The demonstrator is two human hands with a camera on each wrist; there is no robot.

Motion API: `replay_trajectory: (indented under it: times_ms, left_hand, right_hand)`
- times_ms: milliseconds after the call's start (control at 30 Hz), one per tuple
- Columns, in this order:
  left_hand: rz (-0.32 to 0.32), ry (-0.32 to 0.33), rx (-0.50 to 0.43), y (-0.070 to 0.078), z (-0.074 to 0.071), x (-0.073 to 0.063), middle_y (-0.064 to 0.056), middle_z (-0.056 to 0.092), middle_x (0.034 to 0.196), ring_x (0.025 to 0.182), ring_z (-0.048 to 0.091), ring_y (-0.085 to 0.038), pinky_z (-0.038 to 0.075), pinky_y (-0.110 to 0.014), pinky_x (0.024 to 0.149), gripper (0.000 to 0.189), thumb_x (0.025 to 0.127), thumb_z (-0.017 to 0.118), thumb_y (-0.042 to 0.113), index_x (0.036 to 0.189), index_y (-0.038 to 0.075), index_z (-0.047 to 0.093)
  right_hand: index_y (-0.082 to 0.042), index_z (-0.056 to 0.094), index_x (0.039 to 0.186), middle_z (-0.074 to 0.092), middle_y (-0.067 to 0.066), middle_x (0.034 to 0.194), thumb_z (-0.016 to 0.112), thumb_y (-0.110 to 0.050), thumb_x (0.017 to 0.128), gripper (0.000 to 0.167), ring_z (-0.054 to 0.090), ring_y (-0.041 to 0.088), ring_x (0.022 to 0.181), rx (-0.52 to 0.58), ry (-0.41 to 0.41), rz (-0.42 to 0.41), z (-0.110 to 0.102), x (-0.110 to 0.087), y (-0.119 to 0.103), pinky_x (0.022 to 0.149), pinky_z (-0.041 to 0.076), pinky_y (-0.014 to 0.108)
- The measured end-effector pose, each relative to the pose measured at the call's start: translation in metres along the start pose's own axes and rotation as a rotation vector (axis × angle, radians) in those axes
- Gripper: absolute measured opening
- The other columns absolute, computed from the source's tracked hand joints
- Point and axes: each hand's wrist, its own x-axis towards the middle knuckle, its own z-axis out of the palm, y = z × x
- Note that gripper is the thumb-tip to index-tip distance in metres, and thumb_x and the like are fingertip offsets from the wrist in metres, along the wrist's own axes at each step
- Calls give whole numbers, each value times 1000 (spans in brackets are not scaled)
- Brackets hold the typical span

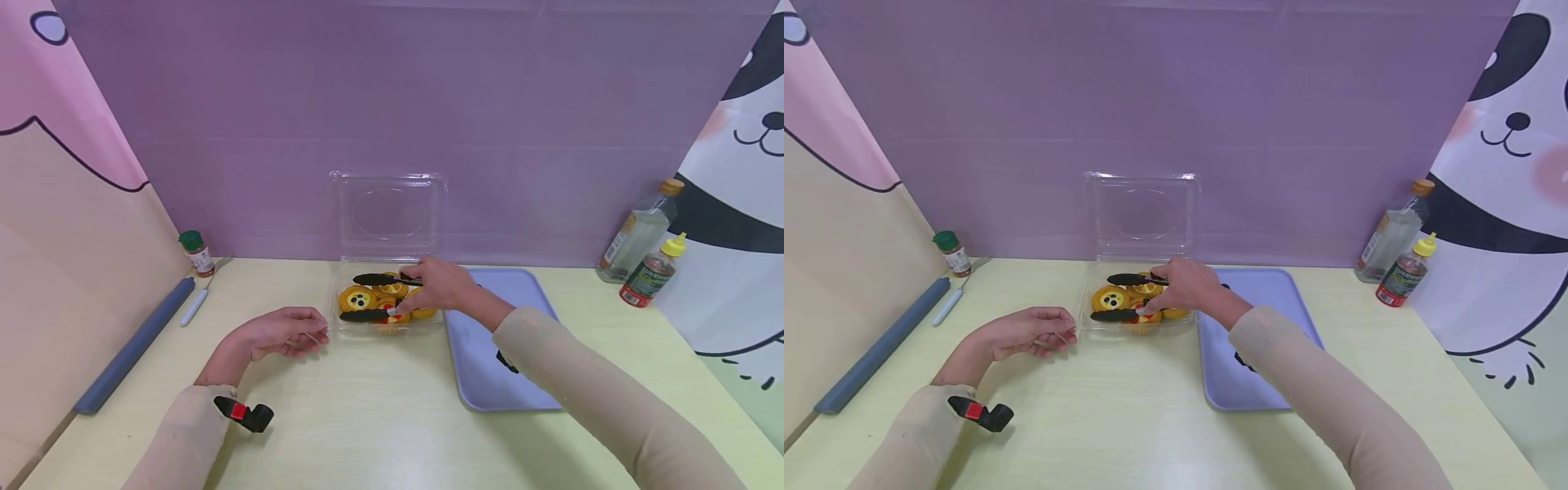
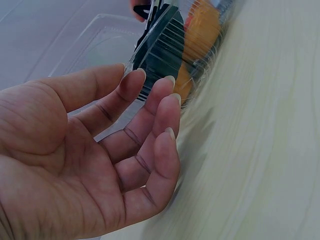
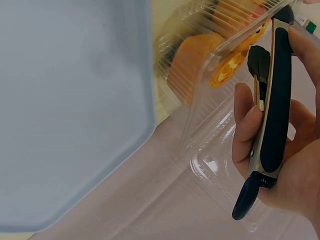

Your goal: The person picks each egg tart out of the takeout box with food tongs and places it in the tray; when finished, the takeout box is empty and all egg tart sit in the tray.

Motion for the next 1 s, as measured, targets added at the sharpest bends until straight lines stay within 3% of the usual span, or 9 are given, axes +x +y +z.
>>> replay_trajectory:
  times_ms: [167,400,567,800,933,1000]
  left_hand:
    - [1,0,3,0,0,1,-4,69,105,92,66,-19,55,-33,78,27,101,59,31,112,6,60]
    - [7,-10,4,0,0,1,-5,69,105,91,66,-19,55,-33,78,30,102,59,31,114,4,59]
    - [7,-9,2,1,0,1,-5,69,105,91,66,-18,55,-32,78,29,101,59,31,113,5,59]
    - [9,-5,7,0,0,0,-4,69,104,91,66,-18,55,-32,77,28,102,58,31,112,5,60]
    - [12,-7,8,-1,0,0,-4,69,104,90,66,-18,55,-32,78,28,102,58,32,111,5,60]
    - [12,-5,7,-1,0,0,-4,69,104,90,66,-18,55,-32,77,28,102,59,32,111,5,60]
  right_hand:
    - [-29,47,150,49,8,149,73,-69,77,87,60,23,97,-33,-37,8,-4,4,-2,59,43,31]
    - [-26,48,150,60,8,132,75,-66,77,87,50,18,74,-59,-84,14,-13,7,-8,52,33,29]
    - [-24,50,148,63,6,134,76,-63,79,83,54,18,77,-79,-102,-2,-15,11,-13,50,33,28]
    - [-26,53,146,57,1,146,76,-58,81,76,63,18,100,-63,-103,6,-14,13,-20,52,37,27]
    - [-30,54,144,61,-1,141,76,-59,81,73,60,14,86,-74,-81,15,-12,13,-21,52,35,27]
    - [-31,55,144,70,0,127,75,-59,81,72,52,11,72,-76,-74,11,-11,13,-21,50,31,27]
